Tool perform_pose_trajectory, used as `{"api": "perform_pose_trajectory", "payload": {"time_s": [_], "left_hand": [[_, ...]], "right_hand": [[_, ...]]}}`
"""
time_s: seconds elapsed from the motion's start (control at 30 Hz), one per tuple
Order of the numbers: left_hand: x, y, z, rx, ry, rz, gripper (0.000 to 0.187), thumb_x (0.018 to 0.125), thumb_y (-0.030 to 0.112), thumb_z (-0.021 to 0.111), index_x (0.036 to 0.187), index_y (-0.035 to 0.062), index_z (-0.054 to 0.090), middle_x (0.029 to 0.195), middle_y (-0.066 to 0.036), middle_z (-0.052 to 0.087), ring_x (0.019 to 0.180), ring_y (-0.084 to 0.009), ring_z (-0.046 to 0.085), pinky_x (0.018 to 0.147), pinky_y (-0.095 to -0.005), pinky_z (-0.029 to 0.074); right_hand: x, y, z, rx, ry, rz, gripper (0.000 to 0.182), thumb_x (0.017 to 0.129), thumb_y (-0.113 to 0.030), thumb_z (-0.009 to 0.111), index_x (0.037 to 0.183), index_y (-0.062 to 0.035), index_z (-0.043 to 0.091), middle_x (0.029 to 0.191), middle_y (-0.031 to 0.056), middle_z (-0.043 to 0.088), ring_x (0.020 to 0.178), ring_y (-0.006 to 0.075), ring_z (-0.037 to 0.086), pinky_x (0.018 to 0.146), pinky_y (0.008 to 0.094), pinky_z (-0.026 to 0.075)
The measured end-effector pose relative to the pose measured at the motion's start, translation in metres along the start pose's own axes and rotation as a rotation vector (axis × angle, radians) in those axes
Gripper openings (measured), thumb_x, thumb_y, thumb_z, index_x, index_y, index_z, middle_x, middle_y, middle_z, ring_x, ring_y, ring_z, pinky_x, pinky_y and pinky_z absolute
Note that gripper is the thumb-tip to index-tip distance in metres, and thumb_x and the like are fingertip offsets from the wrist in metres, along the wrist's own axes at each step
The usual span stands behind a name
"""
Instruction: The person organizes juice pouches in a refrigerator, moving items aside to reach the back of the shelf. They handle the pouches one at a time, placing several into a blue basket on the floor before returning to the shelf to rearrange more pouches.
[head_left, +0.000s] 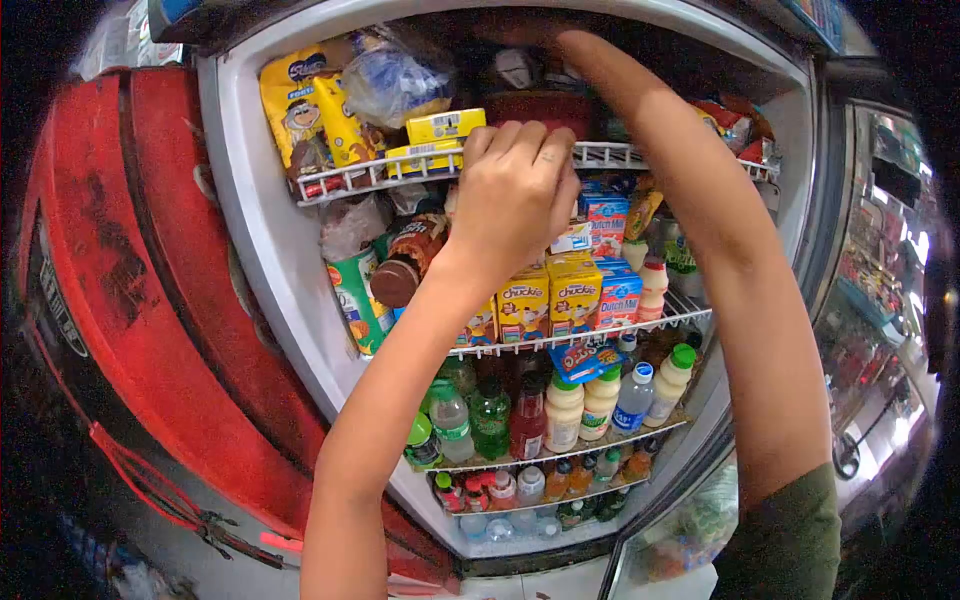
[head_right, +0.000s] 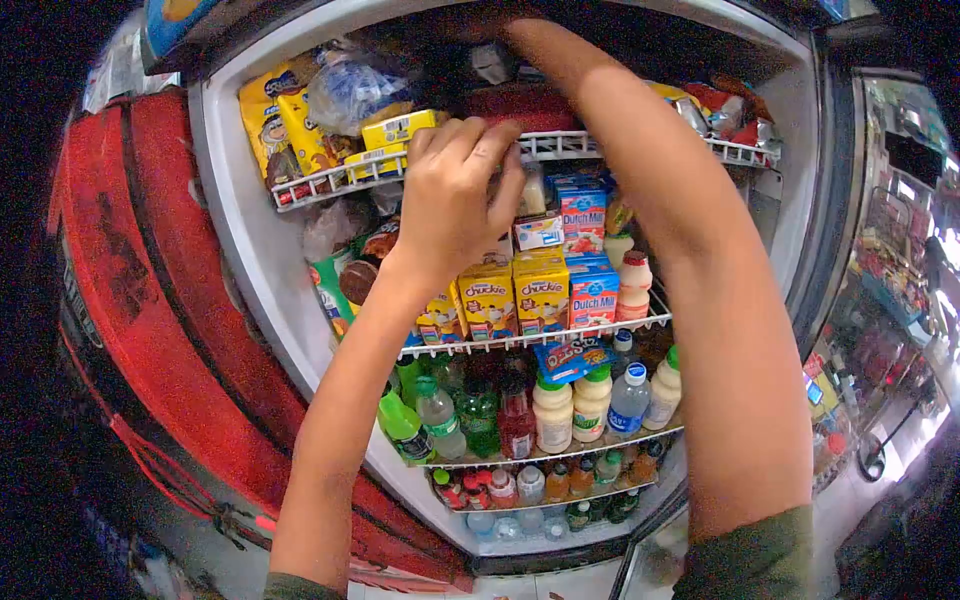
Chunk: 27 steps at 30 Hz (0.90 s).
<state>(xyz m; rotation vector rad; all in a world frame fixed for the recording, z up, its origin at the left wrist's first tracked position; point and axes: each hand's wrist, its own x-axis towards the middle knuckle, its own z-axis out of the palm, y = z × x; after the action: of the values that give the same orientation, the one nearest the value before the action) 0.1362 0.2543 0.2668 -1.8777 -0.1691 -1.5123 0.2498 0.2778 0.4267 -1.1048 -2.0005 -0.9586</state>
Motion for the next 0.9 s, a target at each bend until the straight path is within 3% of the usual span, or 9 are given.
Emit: {"api": "perform_pose_trajectory", "payload": {"time_s": [0.17,0.23,0.37,0.5,0.57,0.67,0.73,0.83,0.9], "left_hand": [[0.000,-0.002,0.002,0.054,0.052,0.063,0.021,0.075,0.013,0.064,0.095,0.0045,0.062,0.082,-0.010,0.059,0.080,-0.0278,0.057,0.074,-0.0409,0.042],[-0.002,-0.003,0.005,0.035,0.081,0.066,0.023,0.077,0.013,0.064,0.097,0.0039,0.063,0.083,-0.011,0.059,0.081,-0.0287,0.058,0.076,-0.0410,0.042],[-0.004,-0.003,0.010,0.017,0.091,0.042,0.022,0.076,0.012,0.064,0.096,0.0039,0.065,0.085,-0.011,0.061,0.082,-0.0283,0.059,0.077,-0.0406,0.042],[-0.004,-0.004,0.013,0.020,0.127,0.076,0.021,0.076,0.011,0.063,0.095,0.0036,0.065,0.084,-0.010,0.062,0.083,-0.0274,0.060,0.077,-0.0408,0.042],[-0.005,-0.001,0.013,0.009,0.137,0.081,0.018,0.079,0.009,0.062,0.095,0.0040,0.068,0.086,-0.012,0.065,0.081,-0.0298,0.061,0.075,-0.0393,0.043],[-0.003,-0.003,0.008,-0.016,0.095,0.066,0.018,0.079,0.012,0.061,0.094,0.0030,0.067,0.085,-0.014,0.065,0.083,-0.0311,0.062,0.078,-0.0412,0.044],[-0.004,-0.004,0.006,-0.036,0.083,0.042,0.019,0.079,0.012,0.062,0.094,0.0021,0.067,0.086,-0.014,0.064,0.084,-0.0304,0.061,0.079,-0.0419,0.044],[-0.004,-0.004,0.006,-0.065,0.126,0.037,0.019,0.079,0.013,0.062,0.095,0.0025,0.066,0.087,-0.014,0.064,0.085,-0.0295,0.061,0.079,-0.0415,0.044],[-0.004,-0.003,0.003,-0.069,0.131,0.033,0.019,0.079,0.013,0.062,0.094,0.0026,0.066,0.086,-0.013,0.064,0.084,-0.0290,0.061,0.079,-0.0406,0.044]], "right_hand": [[-0.061,-0.005,-0.027,0.020,-0.181,0.112,0.032,0.091,-0.024,0.057,0.111,0.0003,0.063,0.099,0.0183,0.067,0.101,0.0357,0.060,0.088,0.0463,0.047],[-0.125,-0.003,-0.041,0.084,0.306,-0.365,0.025,0.085,-0.016,0.064,0.101,0.0031,0.068,0.094,0.0146,0.071,0.086,0.0294,0.069,0.081,0.0325,0.051],[-0.261,-0.015,-0.065,0.311,0.523,0.427,0.023,0.084,-0.020,0.067,0.094,0.0000,0.071,0.090,0.0143,0.070,0.076,0.0171,0.066,0.072,0.0305,0.050],[-0.303,0.025,-0.012,0.027,0.432,0.572,0.029,0.083,-0.020,0.065,0.106,-0.0013,0.067,0.092,0.0181,0.068,0.077,0.0269,0.067,0.073,0.0359,0.051],[-0.297,0.049,0.013,-0.157,0.350,0.482,0.050,0.079,-0.020,0.068,0.123,-0.0015,0.055,0.116,0.0227,0.060,0.104,0.0390,0.058,0.089,0.0455,0.045],[-0.280,0.063,0.039,-0.393,0.371,0.384,0.056,0.076,-0.018,0.070,0.126,-0.0015,0.051,0.121,0.0255,0.055,0.107,0.0422,0.055,0.091,0.0474,0.045],[-0.267,0.064,0.039,-0.357,0.139,0.549,0.058,0.074,-0.015,0.071,0.127,-0.0034,0.051,0.122,0.0288,0.053,0.107,0.0453,0.053,0.092,0.0487,0.045],[-0.268,0.064,0.041,-0.335,0.053,0.468,0.059,0.073,-0.014,0.072,0.127,-0.0051,0.051,0.119,0.0297,0.054,0.107,0.0446,0.053,0.093,0.0497,0.045],[-0.285,0.061,0.050,-0.390,0.189,0.378,0.058,0.072,-0.011,0.071,0.126,-0.0063,0.052,0.119,0.0277,0.055,0.106,0.0434,0.054,0.092,0.0490,0.046]]}}
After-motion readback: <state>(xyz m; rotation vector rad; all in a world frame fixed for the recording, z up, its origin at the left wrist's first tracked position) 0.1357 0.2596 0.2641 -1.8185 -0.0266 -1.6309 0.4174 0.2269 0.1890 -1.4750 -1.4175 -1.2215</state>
